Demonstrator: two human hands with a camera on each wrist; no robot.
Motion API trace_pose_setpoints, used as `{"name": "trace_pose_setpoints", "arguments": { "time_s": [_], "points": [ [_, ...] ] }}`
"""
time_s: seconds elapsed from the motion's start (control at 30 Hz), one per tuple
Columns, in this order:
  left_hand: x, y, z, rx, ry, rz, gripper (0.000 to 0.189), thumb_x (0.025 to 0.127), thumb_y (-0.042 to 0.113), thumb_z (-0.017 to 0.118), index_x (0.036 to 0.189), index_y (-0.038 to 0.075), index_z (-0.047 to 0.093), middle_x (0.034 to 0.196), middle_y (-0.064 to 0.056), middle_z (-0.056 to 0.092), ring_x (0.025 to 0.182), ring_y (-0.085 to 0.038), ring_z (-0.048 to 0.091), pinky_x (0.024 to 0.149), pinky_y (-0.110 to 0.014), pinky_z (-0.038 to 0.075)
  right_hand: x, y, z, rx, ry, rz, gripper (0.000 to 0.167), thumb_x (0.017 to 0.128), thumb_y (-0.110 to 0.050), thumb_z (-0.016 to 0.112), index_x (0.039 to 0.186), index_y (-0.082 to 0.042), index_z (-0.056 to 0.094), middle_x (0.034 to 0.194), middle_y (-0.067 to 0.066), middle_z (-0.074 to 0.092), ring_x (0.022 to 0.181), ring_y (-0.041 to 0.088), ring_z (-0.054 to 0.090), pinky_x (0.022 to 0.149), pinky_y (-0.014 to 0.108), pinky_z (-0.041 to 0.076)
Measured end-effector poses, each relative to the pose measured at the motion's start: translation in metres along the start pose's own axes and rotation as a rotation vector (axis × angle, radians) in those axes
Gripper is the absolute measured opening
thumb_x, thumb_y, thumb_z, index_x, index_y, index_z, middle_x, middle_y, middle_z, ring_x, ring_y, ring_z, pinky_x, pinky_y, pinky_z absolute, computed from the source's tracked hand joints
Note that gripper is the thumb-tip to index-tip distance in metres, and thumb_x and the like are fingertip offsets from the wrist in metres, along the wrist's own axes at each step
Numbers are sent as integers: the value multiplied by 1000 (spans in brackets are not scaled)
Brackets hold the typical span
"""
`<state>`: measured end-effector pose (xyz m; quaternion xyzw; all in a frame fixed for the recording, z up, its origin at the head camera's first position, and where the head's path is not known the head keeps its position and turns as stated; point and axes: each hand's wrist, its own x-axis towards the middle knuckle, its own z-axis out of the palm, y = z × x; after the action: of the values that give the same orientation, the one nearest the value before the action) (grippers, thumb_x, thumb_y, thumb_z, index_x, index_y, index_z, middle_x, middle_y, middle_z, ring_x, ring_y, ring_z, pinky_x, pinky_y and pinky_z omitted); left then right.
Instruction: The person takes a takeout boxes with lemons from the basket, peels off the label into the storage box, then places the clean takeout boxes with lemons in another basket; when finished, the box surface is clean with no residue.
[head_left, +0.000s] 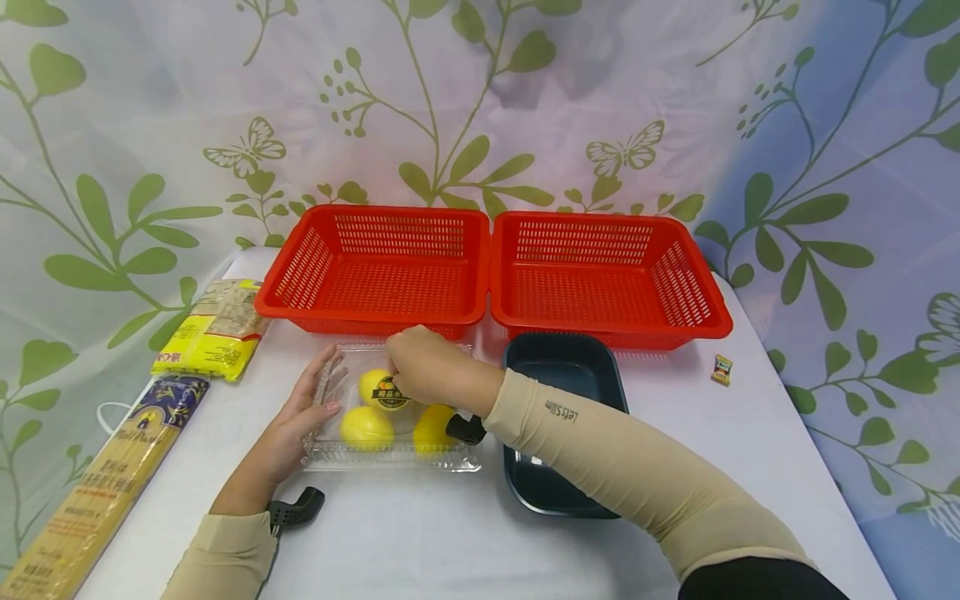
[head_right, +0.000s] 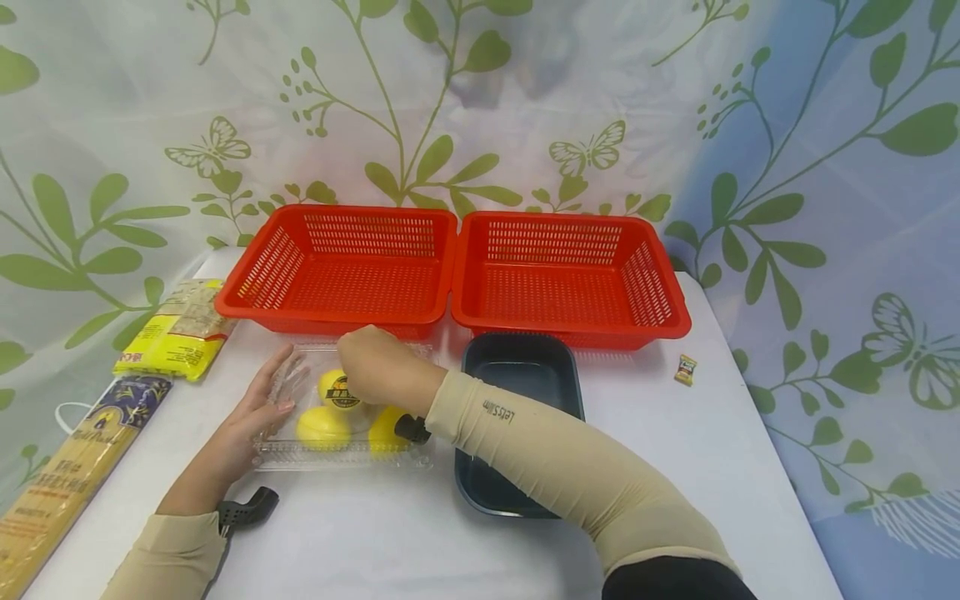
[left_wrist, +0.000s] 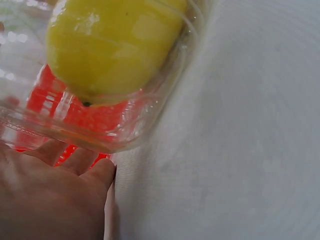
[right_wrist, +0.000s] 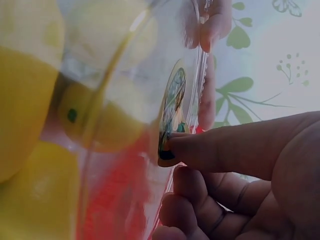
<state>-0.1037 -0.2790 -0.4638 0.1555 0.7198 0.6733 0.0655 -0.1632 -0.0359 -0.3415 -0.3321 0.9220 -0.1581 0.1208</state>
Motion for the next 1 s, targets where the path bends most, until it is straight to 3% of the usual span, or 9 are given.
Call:
{"name": "trace_pose_setpoints", "arguments": {
  "time_s": [0.07,0.13,0.2,0.3,0.5,0.73,0.83,1.0],
  "points": [
    [0,0,0,1,-1,-1,76,106,2,46,171,21,10,175,-8,4,159,-35,2,123,-31,16,-1,0,0,-10,5,-12,7,98,-6,72,92,-8,71,86,-1,63,85,15,58,72,21,50],
    [0,0,0,0,0,-1,76,106,2,46,171,21,10,175,-9,4,159,-35,2,126,-41,11,-1,0,-1,-23,11,-24,7,98,-5,72,91,-8,71,86,-1,62,86,15,57,74,21,49],
    [0,0,0,2,1,-3,76,106,2,46,171,20,10,175,-8,5,159,-35,2,126,-44,9,-2,0,-1,-31,14,-36,8,97,-4,71,90,-8,71,86,0,62,86,16,56,76,22,48],
    [0,1,0,3,5,-8,76,106,3,46,171,21,10,175,-7,6,159,-35,2,121,-67,-2,-3,-1,-1,-7,10,-47,11,96,-2,70,87,-9,70,86,0,62,85,15,56,74,21,48],
    [-1,1,0,12,10,-16,75,107,4,46,171,27,13,175,-5,6,159,-32,0,120,-67,-3,-11,-1,-3,82,-19,-88,11,98,-7,74,88,-10,70,83,-3,64,81,13,58,67,19,49],
    [0,1,1,16,14,-25,75,107,6,47,171,28,14,175,-5,6,159,-31,-1,120,-68,-3,-42,2,-15,219,-36,-213,16,96,-12,80,87,-17,67,77,-7,63,75,11,58,68,21,50],
    [0,2,2,21,20,-32,75,107,7,48,171,28,14,175,-4,7,159,-30,-1,120,-68,-3,-57,10,-26,317,-40,-248,16,96,-11,81,88,-16,67,77,-7,64,74,12,59,70,23,53],
    [-1,3,2,36,27,-39,75,107,6,47,170,29,15,175,-1,8,159,-28,0,120,-68,-4,-78,36,-43,447,-31,-223,14,95,-12,82,91,-15,69,84,-5,68,77,15,63,73,28,58]
  ]
}}
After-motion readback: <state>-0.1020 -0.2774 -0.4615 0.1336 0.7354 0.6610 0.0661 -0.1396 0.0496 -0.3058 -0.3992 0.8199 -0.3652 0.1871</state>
